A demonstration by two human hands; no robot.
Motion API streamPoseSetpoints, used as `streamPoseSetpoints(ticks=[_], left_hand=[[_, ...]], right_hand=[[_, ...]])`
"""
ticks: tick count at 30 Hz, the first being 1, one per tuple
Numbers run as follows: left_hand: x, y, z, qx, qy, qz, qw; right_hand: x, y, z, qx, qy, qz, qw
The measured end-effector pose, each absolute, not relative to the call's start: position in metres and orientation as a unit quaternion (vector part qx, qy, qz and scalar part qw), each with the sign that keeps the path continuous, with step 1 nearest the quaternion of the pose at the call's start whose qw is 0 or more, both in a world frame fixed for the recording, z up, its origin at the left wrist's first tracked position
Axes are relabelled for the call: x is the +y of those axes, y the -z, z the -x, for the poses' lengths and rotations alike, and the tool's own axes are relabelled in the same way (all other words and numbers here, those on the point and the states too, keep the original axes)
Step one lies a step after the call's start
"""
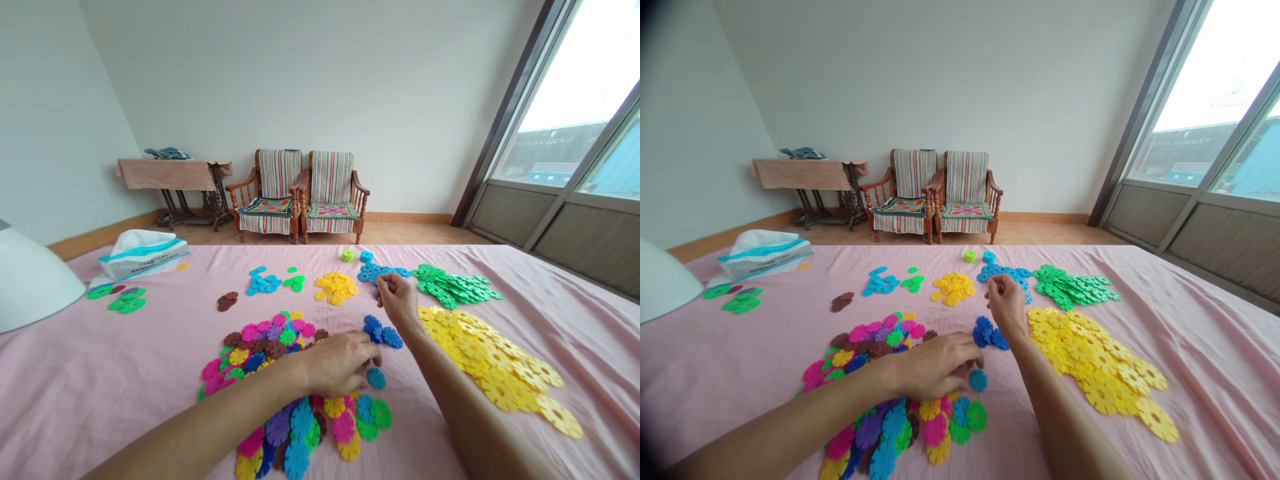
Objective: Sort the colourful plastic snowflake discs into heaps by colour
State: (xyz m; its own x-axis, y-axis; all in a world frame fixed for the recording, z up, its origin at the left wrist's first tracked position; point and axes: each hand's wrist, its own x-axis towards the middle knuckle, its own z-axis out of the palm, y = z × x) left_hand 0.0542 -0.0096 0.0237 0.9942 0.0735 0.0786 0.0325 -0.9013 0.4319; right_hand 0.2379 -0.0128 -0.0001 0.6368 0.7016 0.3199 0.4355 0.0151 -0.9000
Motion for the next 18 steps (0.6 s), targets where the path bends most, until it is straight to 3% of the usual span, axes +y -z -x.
streamPoseSetpoints(ticks=[8, 15, 18], left_hand=[[-0.010, -0.023, -0.065, 0.042, -0.026, -0.973, 0.225], [-0.005, -0.031, -0.051, 0.058, 0.009, -0.927, 0.371], [-0.014, -0.034, -0.046, 0.067, 0.046, -0.934, 0.349]], right_hand=[[-0.015, 0.000, -0.233, -0.425, -0.108, 0.691, 0.574], [-0.016, -0.001, -0.231, -0.439, -0.101, 0.689, 0.567], [-0.015, -0.001, -0.231, -0.437, -0.110, 0.693, 0.564]])
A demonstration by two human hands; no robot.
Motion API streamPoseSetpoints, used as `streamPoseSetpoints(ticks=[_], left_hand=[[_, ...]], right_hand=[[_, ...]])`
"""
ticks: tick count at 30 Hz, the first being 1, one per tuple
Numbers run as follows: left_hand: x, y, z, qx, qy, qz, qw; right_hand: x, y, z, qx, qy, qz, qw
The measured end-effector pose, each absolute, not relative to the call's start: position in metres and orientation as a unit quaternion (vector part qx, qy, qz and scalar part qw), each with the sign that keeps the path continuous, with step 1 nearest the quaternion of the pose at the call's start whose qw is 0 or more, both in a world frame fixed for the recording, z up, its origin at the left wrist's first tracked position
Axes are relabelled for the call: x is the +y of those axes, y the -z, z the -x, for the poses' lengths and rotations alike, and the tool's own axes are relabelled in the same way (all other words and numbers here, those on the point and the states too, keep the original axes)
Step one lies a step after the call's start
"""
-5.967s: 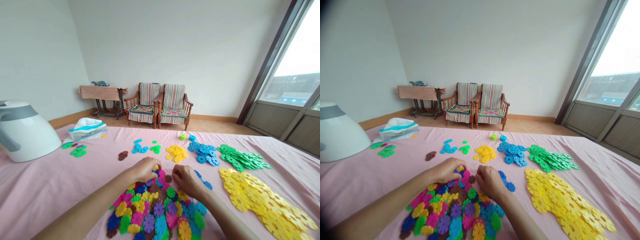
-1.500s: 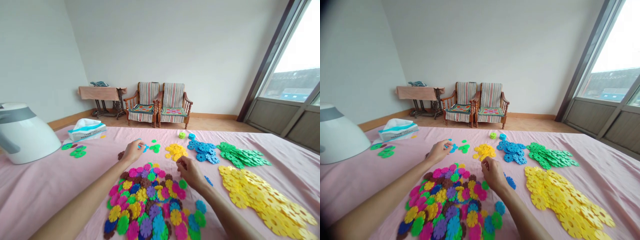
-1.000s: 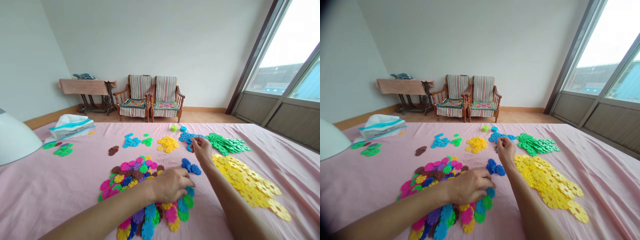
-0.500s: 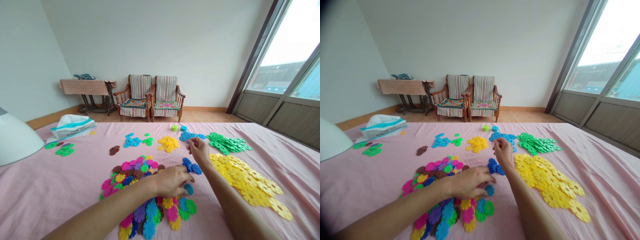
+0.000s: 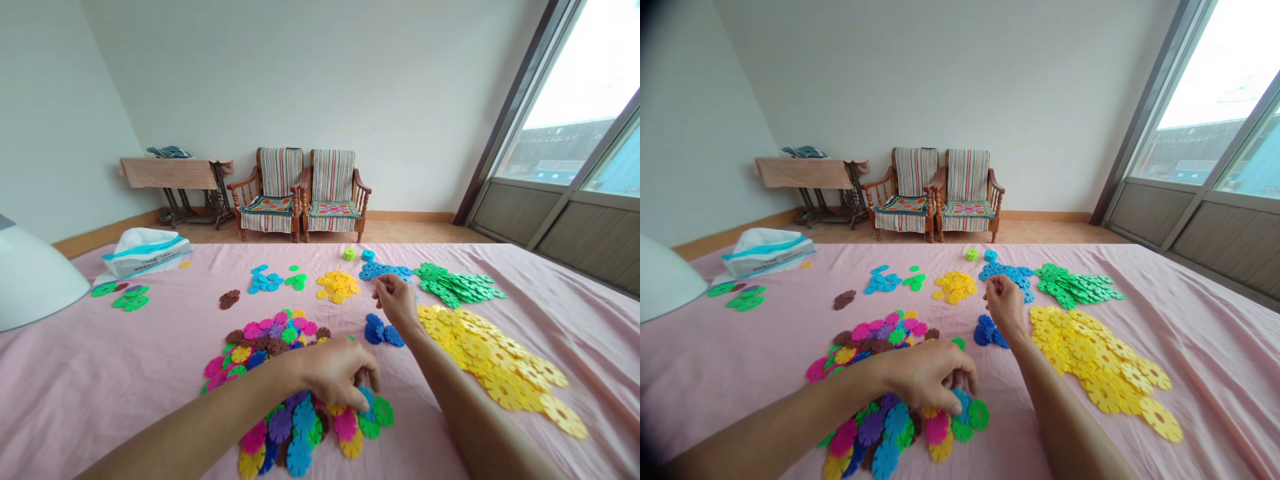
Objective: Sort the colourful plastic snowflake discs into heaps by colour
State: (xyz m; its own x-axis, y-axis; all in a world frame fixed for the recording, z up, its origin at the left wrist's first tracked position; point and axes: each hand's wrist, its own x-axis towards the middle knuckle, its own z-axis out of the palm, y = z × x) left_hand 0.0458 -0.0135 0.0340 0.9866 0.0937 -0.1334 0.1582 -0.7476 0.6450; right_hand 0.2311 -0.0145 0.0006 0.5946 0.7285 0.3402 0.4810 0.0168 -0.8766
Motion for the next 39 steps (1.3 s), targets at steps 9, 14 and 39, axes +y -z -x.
streamPoseSetpoints(ticks=[9, 14, 39], left_hand=[[-0.032, -0.028, -0.048, 0.089, -0.027, -0.978, 0.189], [-0.026, -0.027, -0.048, 0.089, 0.018, -0.976, 0.197], [0.163, -0.015, 0.054, 0.571, -0.291, -0.730, 0.236]], right_hand=[[-0.019, -0.005, -0.226, -0.441, -0.106, 0.691, 0.563], [-0.019, -0.003, -0.227, -0.444, -0.105, 0.690, 0.562], [-0.017, -0.001, -0.224, -0.449, -0.132, 0.698, 0.542]])
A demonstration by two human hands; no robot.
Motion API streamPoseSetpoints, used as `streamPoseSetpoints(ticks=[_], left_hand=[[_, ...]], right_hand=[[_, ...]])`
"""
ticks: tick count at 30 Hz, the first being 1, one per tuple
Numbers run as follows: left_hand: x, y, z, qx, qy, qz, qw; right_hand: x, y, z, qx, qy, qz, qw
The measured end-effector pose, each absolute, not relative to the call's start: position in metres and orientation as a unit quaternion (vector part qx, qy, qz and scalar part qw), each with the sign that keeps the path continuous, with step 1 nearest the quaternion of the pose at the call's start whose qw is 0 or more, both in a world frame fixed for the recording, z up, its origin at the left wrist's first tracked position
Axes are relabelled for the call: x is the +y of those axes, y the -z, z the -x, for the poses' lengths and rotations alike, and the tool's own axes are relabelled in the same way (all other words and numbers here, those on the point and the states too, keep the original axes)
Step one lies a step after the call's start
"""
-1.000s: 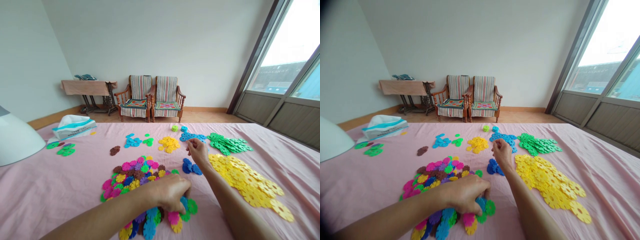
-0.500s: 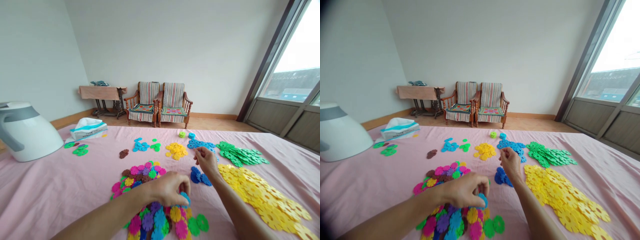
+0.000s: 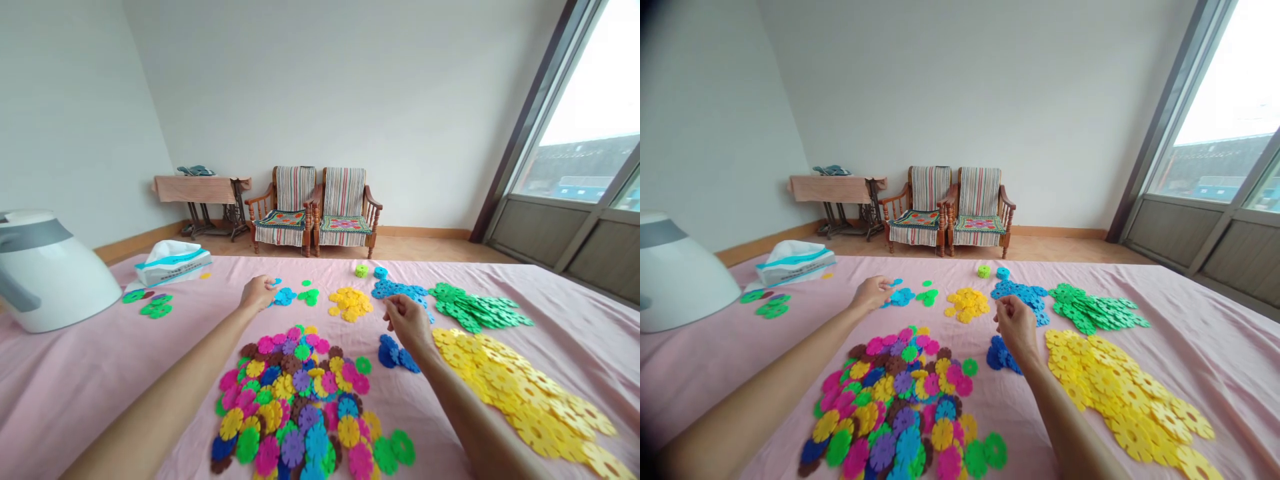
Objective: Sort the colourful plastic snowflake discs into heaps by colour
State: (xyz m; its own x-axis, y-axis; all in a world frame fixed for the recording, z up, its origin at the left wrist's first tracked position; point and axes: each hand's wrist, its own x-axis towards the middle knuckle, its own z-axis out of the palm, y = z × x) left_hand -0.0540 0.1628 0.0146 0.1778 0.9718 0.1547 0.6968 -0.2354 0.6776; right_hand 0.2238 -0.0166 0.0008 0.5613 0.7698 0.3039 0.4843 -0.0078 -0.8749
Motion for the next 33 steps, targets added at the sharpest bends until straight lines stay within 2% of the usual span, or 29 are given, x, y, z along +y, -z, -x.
streamPoseSetpoints(ticks=[4, 8, 13, 19, 23, 33], left_hand=[[0.141, -0.018, 0.055, 0.518, -0.280, -0.773, 0.236], [0.083, -0.030, 0.043, 0.427, -0.236, -0.833, 0.260], [-0.006, -0.049, 0.022, 0.148, -0.156, -0.948, 0.233], [-0.060, -0.026, -0.003, -0.038, -0.097, -0.988, 0.117], [-0.063, -0.009, -0.011, -0.041, -0.100, -0.993, 0.057], [-0.022, -0.012, 0.020, 0.108, -0.139, -0.984, 0.036]], right_hand=[[-0.017, -0.003, -0.221, -0.464, -0.127, 0.693, 0.537], [-0.018, -0.004, -0.211, -0.502, -0.161, 0.668, 0.525], [-0.020, -0.005, -0.204, -0.523, -0.156, 0.656, 0.522], [-0.021, -0.006, -0.210, -0.508, -0.151, 0.665, 0.526], [-0.021, -0.006, -0.212, -0.508, -0.145, 0.668, 0.524], [-0.020, -0.002, -0.205, -0.527, -0.148, 0.667, 0.507]])
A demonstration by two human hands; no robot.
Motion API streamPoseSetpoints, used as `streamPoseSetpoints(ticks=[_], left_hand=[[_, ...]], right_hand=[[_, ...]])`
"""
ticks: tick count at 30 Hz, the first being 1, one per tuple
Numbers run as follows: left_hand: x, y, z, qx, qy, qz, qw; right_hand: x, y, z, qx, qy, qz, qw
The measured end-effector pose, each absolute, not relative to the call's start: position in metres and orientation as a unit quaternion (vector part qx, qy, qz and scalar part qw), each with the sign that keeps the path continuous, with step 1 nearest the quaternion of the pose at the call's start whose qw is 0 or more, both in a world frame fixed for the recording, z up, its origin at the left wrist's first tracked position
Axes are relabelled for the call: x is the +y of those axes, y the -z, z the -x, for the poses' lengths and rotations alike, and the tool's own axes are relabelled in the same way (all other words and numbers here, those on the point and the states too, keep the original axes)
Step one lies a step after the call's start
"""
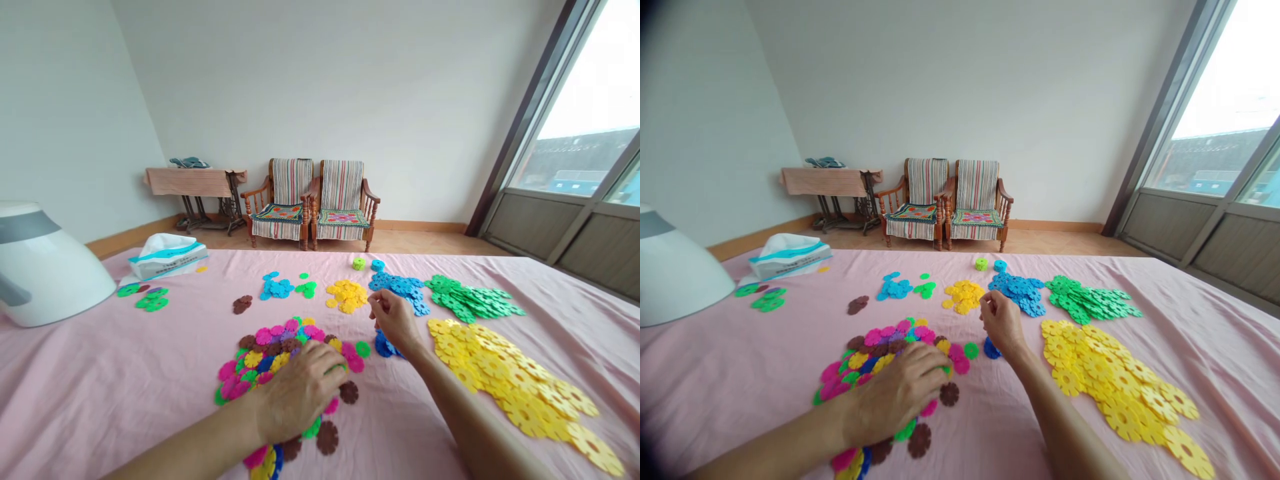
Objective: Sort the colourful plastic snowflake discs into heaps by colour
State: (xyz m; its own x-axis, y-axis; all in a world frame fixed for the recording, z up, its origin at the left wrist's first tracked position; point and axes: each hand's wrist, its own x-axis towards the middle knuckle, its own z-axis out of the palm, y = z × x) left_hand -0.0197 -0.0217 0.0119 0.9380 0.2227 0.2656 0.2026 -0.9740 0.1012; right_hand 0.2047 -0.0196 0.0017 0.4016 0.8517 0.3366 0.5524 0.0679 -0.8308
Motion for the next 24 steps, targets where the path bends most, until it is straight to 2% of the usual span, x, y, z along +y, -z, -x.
streamPoseSetpoints(ticks=[9, 14, 24], left_hand=[[0.015, -0.020, 0.064, 0.194, -0.203, -0.957, 0.076], [0.021, -0.016, 0.083, 0.231, -0.234, -0.937, 0.115], [0.021, -0.013, 0.082, 0.232, -0.238, -0.930, 0.156]], right_hand=[[-0.020, 0.002, -0.191, -0.574, -0.150, 0.658, 0.463], [-0.027, -0.003, -0.171, -0.659, -0.186, 0.616, 0.388], [-0.040, -0.005, -0.141, -0.798, -0.110, 0.500, 0.317]])
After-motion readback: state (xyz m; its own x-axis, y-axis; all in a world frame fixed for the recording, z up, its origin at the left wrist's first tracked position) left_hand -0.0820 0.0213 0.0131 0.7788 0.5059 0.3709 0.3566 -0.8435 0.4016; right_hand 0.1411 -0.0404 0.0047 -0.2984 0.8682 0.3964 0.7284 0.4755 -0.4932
